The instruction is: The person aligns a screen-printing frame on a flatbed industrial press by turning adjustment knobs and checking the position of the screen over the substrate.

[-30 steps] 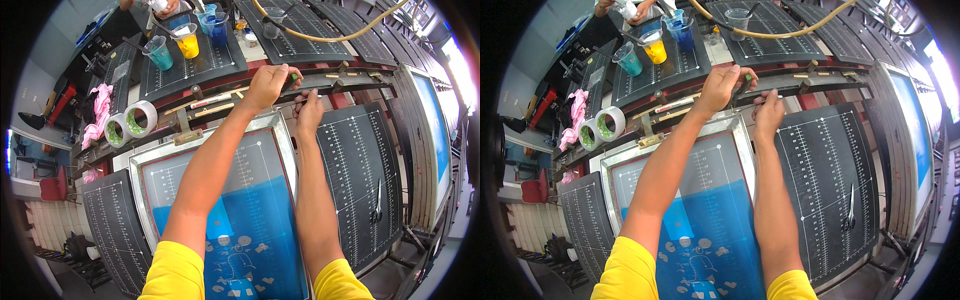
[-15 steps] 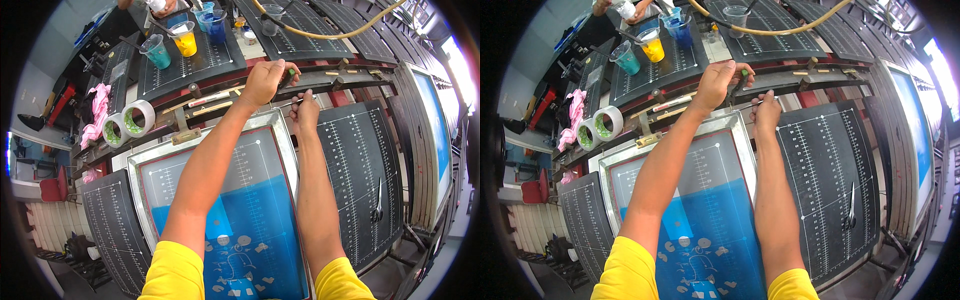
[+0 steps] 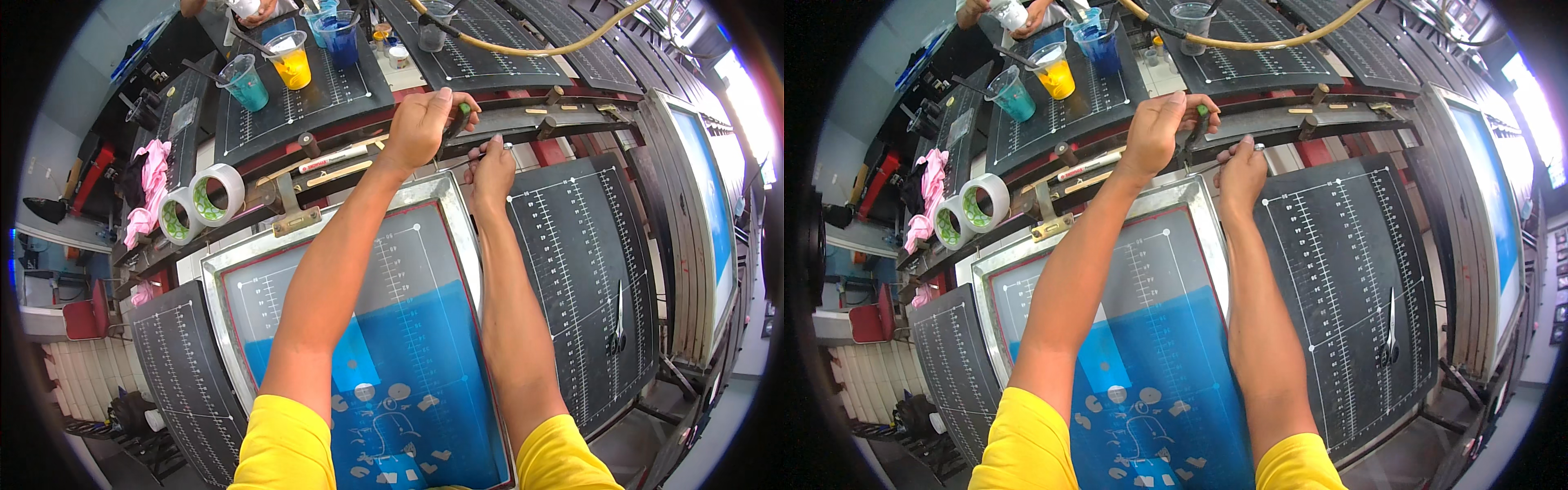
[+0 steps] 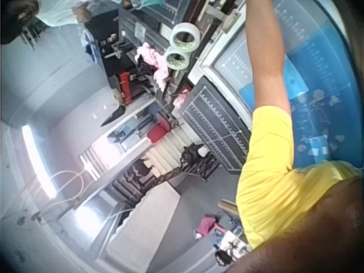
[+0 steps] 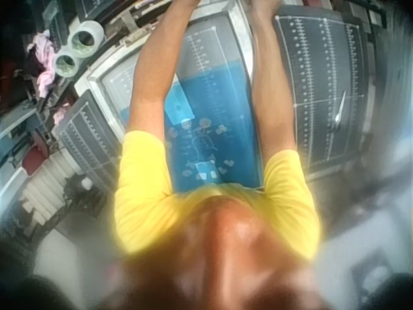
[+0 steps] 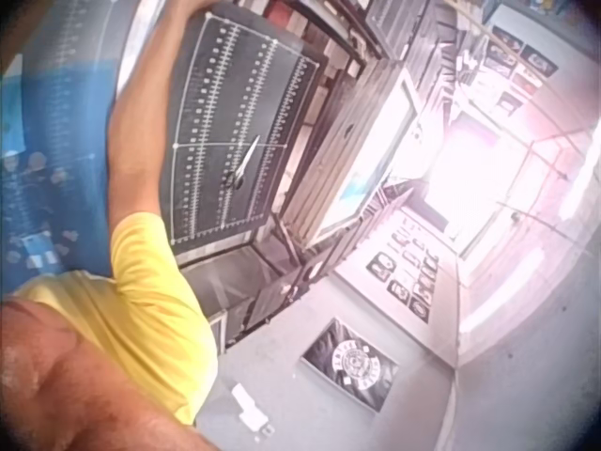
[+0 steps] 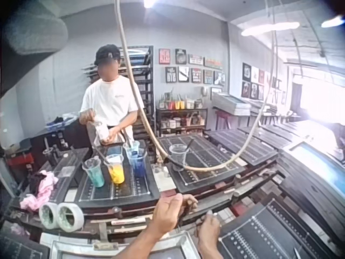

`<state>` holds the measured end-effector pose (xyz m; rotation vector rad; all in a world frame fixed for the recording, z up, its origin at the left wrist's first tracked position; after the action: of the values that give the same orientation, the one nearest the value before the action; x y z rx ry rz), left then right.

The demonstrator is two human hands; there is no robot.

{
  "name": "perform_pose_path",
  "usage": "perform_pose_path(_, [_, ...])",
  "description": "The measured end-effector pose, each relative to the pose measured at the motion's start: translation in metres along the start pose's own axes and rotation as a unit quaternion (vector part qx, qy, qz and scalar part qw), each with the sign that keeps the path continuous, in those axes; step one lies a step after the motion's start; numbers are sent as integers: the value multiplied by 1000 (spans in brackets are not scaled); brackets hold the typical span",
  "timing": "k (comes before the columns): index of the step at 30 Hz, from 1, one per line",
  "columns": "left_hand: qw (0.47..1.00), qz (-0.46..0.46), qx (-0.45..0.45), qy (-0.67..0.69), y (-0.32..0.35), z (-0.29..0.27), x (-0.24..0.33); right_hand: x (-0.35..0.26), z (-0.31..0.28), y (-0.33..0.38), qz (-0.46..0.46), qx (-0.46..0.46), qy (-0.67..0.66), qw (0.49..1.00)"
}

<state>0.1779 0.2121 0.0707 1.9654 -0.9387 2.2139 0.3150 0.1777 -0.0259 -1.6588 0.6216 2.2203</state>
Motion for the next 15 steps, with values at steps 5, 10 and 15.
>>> perform_pose_path(5, [1000,8,1,5,0,-3,0,-2,3,1,-43,15,44,998])
perform_pose_path(10, [1000,8,-6,21,-4,3,-3,-10,2,4,-72,6,62,995])
perform_pose_path(15, [1000,8,8,0,-2,-1,-4,-12,8,8,-108,5,89,990])
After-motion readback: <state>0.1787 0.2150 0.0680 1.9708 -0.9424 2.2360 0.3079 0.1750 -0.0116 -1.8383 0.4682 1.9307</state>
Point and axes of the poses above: each hand's wrist, its own y-axis away from the middle knuckle, its own z-axis out of the palm, x = y × z, the point moved 6 cm from there along -y, towards the middle knuckle, and after that the axes turned 2 degrees about -x, right-handed, at the moved point
